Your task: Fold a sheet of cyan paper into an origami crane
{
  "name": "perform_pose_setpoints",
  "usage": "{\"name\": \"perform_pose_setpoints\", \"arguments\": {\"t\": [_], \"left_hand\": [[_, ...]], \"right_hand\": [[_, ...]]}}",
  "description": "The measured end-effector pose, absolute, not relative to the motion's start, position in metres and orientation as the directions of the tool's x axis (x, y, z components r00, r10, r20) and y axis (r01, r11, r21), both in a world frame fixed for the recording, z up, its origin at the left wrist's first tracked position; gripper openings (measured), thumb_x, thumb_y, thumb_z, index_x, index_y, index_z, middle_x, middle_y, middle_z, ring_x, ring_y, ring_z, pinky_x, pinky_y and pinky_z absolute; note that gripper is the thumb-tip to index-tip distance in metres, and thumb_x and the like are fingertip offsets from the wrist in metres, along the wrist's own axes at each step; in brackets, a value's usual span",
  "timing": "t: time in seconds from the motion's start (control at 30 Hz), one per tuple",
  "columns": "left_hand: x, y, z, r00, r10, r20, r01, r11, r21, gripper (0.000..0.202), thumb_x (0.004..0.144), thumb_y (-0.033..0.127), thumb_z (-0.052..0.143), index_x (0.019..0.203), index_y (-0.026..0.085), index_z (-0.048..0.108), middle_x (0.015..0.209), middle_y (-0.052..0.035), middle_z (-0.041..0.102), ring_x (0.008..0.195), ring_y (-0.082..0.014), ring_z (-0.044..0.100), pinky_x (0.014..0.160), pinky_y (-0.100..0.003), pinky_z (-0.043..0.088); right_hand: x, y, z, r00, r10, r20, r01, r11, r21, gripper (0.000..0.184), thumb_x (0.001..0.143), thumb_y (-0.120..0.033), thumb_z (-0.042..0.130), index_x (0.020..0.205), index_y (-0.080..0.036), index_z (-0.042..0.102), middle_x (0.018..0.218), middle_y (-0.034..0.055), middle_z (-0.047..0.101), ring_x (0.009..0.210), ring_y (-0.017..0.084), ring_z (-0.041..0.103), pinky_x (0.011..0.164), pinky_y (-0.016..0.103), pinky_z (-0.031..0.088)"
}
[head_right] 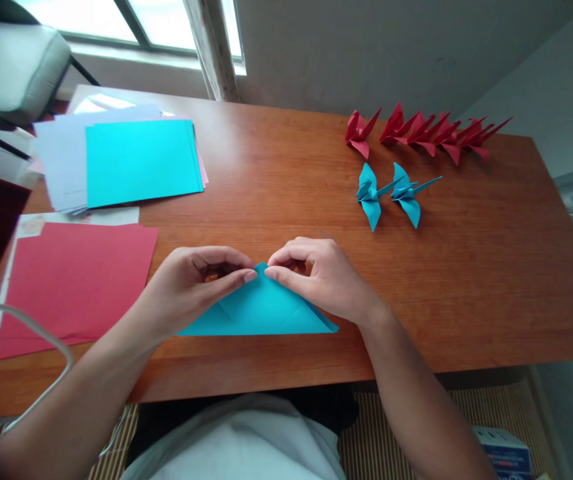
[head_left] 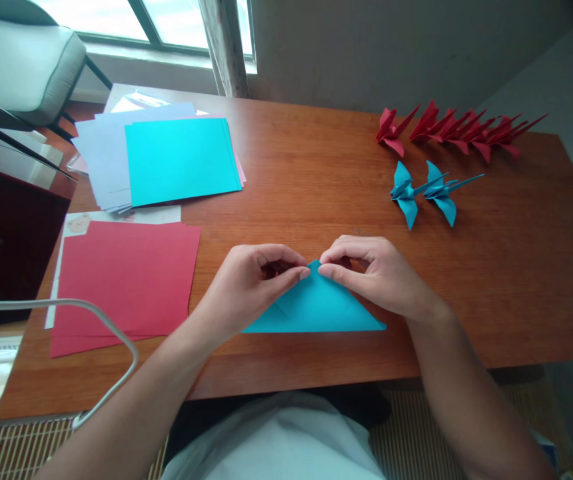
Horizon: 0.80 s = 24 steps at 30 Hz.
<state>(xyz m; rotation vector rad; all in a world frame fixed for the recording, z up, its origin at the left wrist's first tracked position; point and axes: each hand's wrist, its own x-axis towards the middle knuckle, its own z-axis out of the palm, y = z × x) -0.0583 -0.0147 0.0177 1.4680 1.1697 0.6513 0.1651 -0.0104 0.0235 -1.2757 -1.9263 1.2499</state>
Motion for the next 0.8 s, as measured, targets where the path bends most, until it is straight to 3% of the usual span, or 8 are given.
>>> {"name": "perform_pose_setpoints", "arguments": {"t": [0.8], "left_hand": [[-0.0574, -0.0142, 0.0188, 0.362, 0.914, -0.185, 0.3, 0.074, 0.951, 0.017, 0.085, 0.032, 0.073, 0.084, 0.016, 0.076, 0.072, -0.001, 0.071, 0.063, -0.0111, 0.055, 0.056, -0.021, 0.043]], "right_hand": [[0.1651, -0.0097, 0.023, -0.434, 0.9, -0.05, 0.45, 0.168, -0.877, 0.01, 0.091, -0.029, 0.069, 0.087, -0.022, 0.075, 0.084, 0.0012, 0.072, 0.078, 0.016, 0.064, 0.069, 0.029, 0.048]]}}
